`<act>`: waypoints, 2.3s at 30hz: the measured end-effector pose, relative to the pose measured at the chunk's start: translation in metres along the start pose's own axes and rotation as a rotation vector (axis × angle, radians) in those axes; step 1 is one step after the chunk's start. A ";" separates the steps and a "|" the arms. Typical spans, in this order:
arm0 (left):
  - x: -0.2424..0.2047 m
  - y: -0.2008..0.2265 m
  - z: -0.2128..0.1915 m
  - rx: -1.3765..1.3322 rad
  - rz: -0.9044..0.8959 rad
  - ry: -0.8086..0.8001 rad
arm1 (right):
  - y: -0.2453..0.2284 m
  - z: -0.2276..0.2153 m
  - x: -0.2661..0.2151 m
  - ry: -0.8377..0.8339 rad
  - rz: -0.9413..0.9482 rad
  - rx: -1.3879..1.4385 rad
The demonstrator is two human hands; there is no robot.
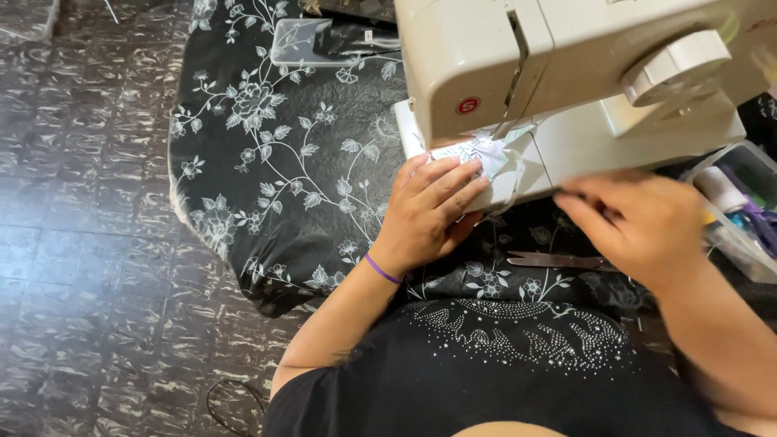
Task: A person uses a sewing machine to stitch a small piece of fabric and trims the excess thread with scissors.
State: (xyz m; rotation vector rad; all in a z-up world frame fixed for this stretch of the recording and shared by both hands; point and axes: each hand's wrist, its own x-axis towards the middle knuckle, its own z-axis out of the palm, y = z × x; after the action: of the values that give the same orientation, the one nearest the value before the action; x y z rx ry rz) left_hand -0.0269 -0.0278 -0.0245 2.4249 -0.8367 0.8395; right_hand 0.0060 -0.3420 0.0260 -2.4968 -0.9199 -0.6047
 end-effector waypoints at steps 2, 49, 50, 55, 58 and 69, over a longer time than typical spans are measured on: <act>-0.002 0.000 0.001 -0.008 0.002 0.007 | -0.002 0.027 0.020 0.054 0.015 0.011; 0.014 0.012 -0.010 0.031 -0.120 -0.095 | -0.033 0.064 0.062 0.101 -0.086 0.129; 0.015 0.013 -0.011 0.060 -0.131 -0.119 | -0.034 0.064 0.062 0.099 -0.086 0.144; 0.017 0.014 -0.012 0.092 -0.136 -0.140 | -0.037 0.061 0.062 0.081 -0.090 0.157; 0.018 0.014 -0.012 0.087 -0.128 -0.131 | -0.037 0.061 0.059 0.086 -0.084 0.204; 0.022 0.020 -0.011 0.134 -0.176 -0.179 | -0.032 0.051 0.064 0.065 -0.081 0.222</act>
State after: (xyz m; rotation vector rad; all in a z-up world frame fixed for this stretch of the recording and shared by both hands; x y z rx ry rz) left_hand -0.0309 -0.0448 0.0025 2.6760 -0.6339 0.6378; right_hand 0.0416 -0.2613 0.0246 -2.2396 -1.0093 -0.5719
